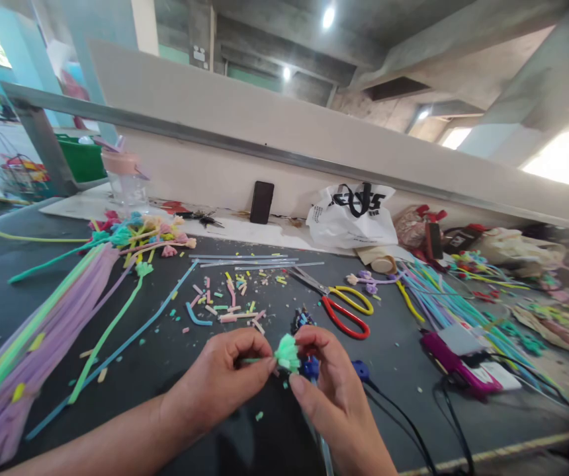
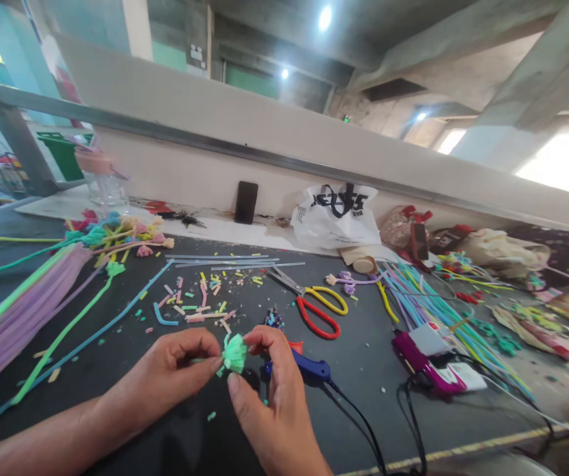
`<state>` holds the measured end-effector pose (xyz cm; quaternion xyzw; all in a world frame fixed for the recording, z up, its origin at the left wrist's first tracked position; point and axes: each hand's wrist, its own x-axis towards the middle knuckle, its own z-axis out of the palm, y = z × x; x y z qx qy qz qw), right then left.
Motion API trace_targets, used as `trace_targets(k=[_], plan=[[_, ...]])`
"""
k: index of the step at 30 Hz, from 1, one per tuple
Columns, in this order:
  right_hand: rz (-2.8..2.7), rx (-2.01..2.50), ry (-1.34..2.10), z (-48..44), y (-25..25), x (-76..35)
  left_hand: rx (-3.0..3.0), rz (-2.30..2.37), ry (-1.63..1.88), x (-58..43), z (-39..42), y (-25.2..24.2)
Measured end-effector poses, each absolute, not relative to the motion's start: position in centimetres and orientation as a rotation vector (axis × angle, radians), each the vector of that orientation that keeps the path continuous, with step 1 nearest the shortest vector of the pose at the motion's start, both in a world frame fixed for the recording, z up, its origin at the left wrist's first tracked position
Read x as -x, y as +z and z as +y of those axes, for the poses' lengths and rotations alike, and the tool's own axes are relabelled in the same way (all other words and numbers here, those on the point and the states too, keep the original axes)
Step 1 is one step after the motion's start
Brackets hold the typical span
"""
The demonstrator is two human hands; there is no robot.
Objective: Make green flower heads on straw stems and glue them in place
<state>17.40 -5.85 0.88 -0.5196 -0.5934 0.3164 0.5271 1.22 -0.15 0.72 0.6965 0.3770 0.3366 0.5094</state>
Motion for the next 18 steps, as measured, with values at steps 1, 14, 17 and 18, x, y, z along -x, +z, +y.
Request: trace_targets(k=[1, 14, 17, 18], plan=[[-1.450, 1.267, 0.701, -5.88, 0.85, -17.26, -1.688, 0.914, 0.806, -1.23, -0.18, 0.65], [-1.459, 1.318, 0.554, -5.55, 0.72, -16.59, -1.817, 0.928, 0.792, -1.19, -0.74, 0.83], [-1.433, 1.328, 0.573, -5.61, 0.64, -16.44, -1.888, 0.961, 0.818, -1.13, -0.89, 0.96], [-1.424, 1.331, 0.576, -5.66, 0.60, -16.39, -1.897, 0.976, 0.823, -1.15, -0.93, 1.00]])
